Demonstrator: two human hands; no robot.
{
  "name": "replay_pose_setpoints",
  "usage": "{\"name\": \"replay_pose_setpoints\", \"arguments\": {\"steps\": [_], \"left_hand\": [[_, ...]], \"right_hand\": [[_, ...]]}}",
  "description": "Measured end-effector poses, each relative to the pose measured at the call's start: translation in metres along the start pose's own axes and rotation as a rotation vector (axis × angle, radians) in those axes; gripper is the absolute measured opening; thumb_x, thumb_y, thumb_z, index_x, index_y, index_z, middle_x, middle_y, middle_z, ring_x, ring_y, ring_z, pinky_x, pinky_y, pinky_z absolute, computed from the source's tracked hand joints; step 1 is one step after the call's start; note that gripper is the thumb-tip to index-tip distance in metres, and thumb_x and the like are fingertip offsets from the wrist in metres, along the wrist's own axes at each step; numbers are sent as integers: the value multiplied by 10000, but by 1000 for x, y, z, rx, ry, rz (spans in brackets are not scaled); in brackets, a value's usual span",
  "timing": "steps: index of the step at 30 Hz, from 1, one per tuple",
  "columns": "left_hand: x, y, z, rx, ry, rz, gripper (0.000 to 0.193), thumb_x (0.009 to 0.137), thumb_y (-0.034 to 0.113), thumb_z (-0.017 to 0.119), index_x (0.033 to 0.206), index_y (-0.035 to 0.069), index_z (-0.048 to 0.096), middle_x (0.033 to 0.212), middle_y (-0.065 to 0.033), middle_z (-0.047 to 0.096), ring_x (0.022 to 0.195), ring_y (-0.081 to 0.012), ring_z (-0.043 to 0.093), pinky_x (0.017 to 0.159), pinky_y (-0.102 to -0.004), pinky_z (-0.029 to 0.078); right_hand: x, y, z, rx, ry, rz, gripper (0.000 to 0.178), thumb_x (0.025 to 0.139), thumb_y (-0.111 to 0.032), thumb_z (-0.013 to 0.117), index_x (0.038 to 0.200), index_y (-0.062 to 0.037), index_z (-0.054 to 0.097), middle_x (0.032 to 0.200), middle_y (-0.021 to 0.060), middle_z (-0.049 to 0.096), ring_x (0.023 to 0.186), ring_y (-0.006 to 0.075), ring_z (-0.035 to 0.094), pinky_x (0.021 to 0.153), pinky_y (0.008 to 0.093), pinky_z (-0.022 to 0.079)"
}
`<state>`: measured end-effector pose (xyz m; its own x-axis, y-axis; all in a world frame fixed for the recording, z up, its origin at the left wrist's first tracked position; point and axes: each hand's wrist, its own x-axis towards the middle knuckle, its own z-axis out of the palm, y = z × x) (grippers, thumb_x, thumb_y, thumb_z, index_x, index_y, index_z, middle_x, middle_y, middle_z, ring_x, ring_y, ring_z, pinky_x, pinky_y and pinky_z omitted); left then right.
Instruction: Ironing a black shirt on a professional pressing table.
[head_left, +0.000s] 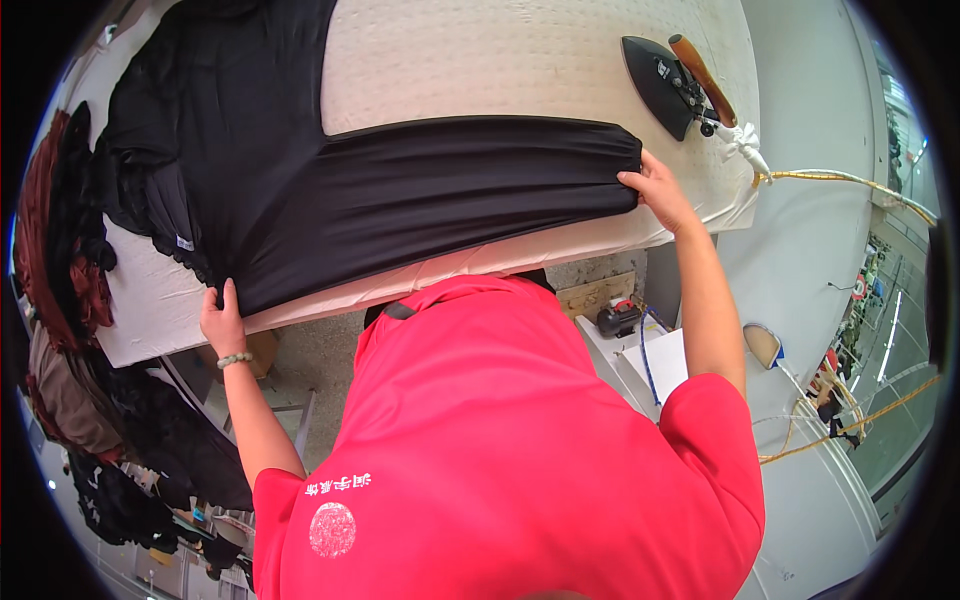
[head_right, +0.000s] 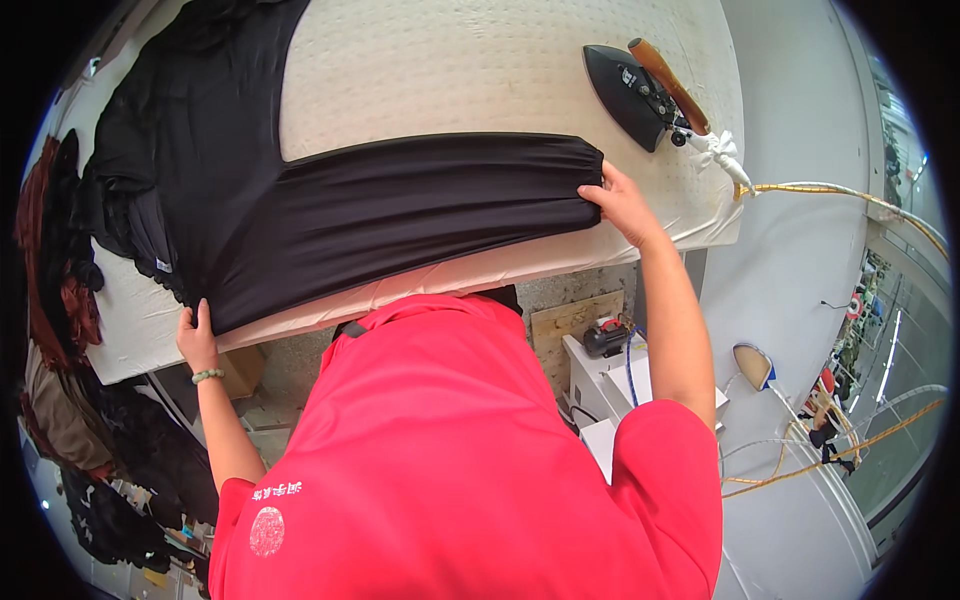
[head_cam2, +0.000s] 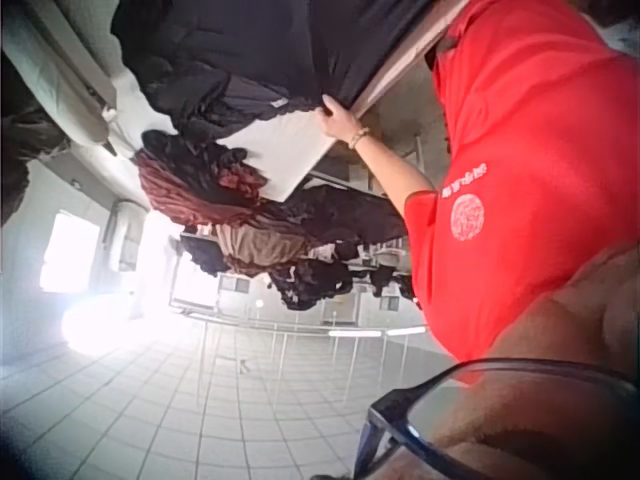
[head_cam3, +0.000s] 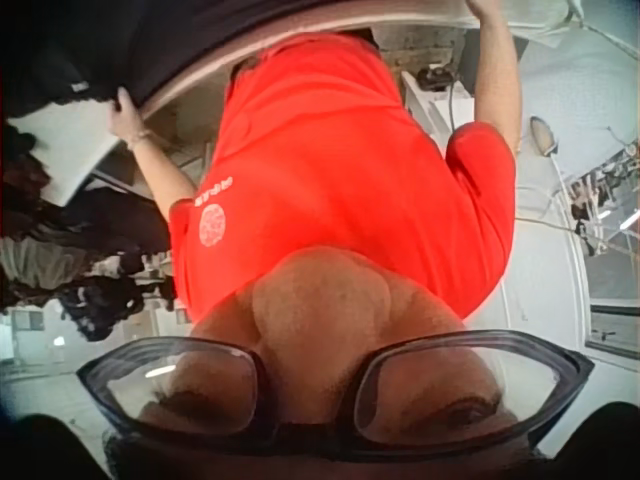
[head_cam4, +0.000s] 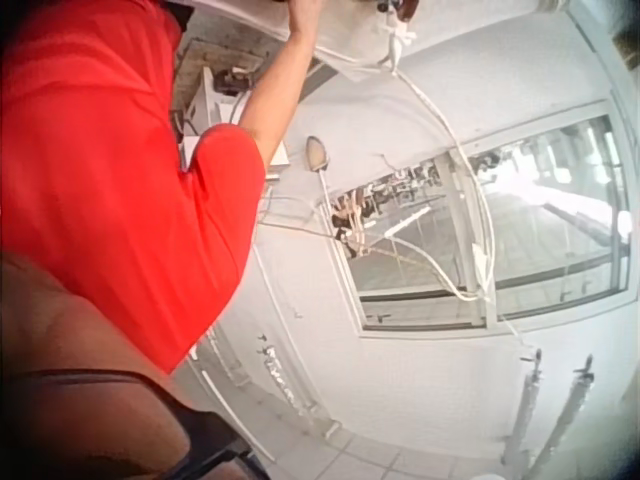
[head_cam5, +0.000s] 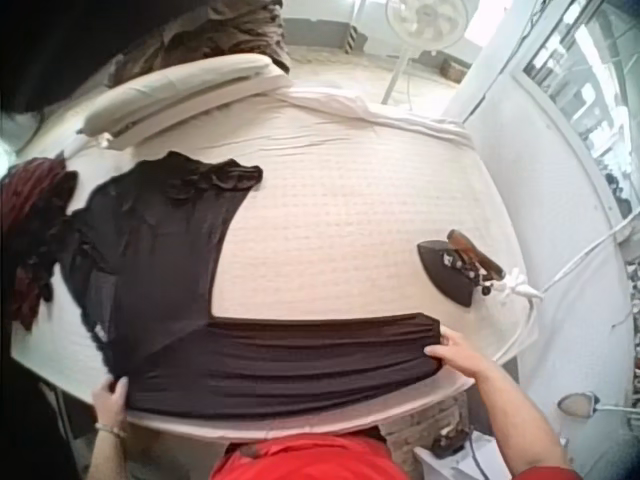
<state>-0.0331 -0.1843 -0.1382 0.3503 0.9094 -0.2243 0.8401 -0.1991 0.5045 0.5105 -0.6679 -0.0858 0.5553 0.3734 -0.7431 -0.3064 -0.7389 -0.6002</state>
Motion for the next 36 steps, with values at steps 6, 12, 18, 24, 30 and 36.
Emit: {"name": "replay_pose_setpoints", "arguments": {"steps": [6,12,18,24,30,36], "left_hand": [[-3,72,-4,203,170,149,317,927,273,763,1078,5,684,976,-91,688,924,-187,645,824,-329,513],[24,244,59,176,-24,954,290,896,65,722,1181,55,667,1191,-125,682,1081,-289,659,900,-364,525],[55,310,90,385,-376,1159,225,783,89,782,965,66,652,990,-83,651,995,-281,633,842,-377,524],[76,310,81,473,-499,1154,188,779,106,779,872,68,619,898,-63,603,951,-277,608,813,-381,524],[82,314,82,450,-534,1099,159,797,109,765,859,67,625,878,-60,602,929,-273,608,785,-386,524],[89,311,80,420,-576,1053,136,827,95,741,879,62,620,874,-73,602,906,-293,605,766,-402,508]], "right_hand": [[1,18,-1,-36,197,-158,234,929,-167,705,1141,-68,689,926,-28,685,847,98,647,749,308,531],[21,-18,-2,-474,496,-782,131,937,-183,712,1011,-75,710,880,41,675,799,190,654,704,346,513],[26,-26,2,-846,275,-703,84,881,-162,732,912,-94,693,894,84,642,902,305,653,758,413,533],[26,-25,-10,-832,238,-593,115,869,-152,746,916,-79,669,884,74,623,833,272,644,738,390,522],[32,-37,-15,-729,102,-405,111,879,-129,731,924,-54,662,878,83,624,803,232,642,731,359,519],[37,-40,-12,-529,61,-392,133,895,-131,735,932,-19,672,863,92,632,768,201,625,721,334,509]]}}
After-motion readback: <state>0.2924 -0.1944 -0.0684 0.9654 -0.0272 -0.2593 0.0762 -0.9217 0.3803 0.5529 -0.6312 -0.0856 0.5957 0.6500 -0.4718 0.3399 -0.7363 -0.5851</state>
